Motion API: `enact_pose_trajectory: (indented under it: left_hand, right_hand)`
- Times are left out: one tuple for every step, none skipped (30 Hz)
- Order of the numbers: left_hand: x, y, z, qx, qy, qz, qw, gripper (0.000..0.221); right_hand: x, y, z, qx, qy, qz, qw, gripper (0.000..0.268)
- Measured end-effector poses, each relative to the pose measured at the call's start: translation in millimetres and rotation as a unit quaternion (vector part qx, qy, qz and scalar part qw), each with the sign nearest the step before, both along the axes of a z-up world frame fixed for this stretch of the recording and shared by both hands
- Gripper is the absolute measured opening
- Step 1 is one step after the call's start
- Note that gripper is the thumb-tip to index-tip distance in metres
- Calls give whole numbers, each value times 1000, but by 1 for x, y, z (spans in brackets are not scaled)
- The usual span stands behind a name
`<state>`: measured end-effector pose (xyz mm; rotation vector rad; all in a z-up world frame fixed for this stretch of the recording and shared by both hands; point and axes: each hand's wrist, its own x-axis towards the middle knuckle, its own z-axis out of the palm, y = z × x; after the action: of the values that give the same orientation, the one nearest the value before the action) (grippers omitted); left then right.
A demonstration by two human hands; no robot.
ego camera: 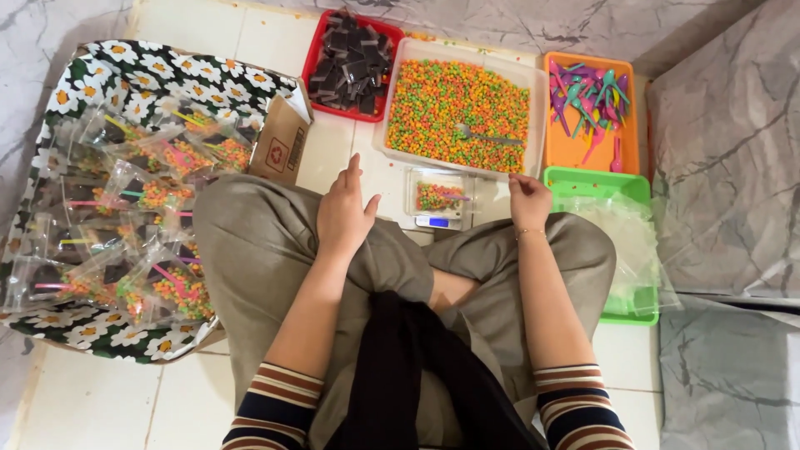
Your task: The person is manually portioning small colorful candies into plastic bags using a spoon, weighing each bag on a digital scale, and then sealing the bags.
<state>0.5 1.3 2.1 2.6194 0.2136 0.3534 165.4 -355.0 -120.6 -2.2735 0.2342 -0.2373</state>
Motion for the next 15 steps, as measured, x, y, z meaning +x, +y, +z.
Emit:
enact_pose_trajectory:
  left_hand:
    - [0,0,-1,0,1,0,1000,79]
    - [0,0,-1,-3,8,-2,1000,80]
    - [1,1,-1,-6,14,-5,1000,80]
    - [0,0,-1,-6,15,-4,1000,80]
    - [0,0,-1,-5,16,-4,1000,80]
    - [1,0,-2,-3,16,-5,1000,80]
    - [1,0,-2,-3,17,-5,1000,80]
    - [1,-1,-3,1,19,-4,1000,81]
    - [1,-1,-3,5,21,-3,1000,81]
    - [1,-1,-2,5,23,-3,1000,81]
    - [1,-1,-1,4,27,-4,1000,81]
    - [1,-1,1,4,30,-4,1000,80]
    - [1,-1,1,4,32,-3,999,80]
    - [1,0,1,2,35,-5,999,80]
    - [0,0,2,0,38,-7,999,79]
  right_hand:
    - [-1,0,1,0,1,0,1000,15]
    - [-1,1,2,34,0,-1,999,15]
    - [-1,2,3,68,0,-2,998,15]
    - [-2,3,4,68,1,-1,998,15]
    - [-3,3,5,79,-3,1,997,15]
    - [-4,4,6,90,-6,2,996,15]
    - [-5,5,7,90,-5,2,996,15]
    - [-5,6,9,101,-2,3,995,15]
    - [-6,7,10,112,2,3,994,15]
    - [-5,5,9,112,3,3,994,15]
    - [-4,5,9,114,7,5,993,15]
    - [-2,4,8,117,10,7,993,15]
    - [-4,4,10,117,11,8,993,15]
    - [-6,5,12,114,12,10,993,15]
    - [-7,5,14,111,12,13,994,14]
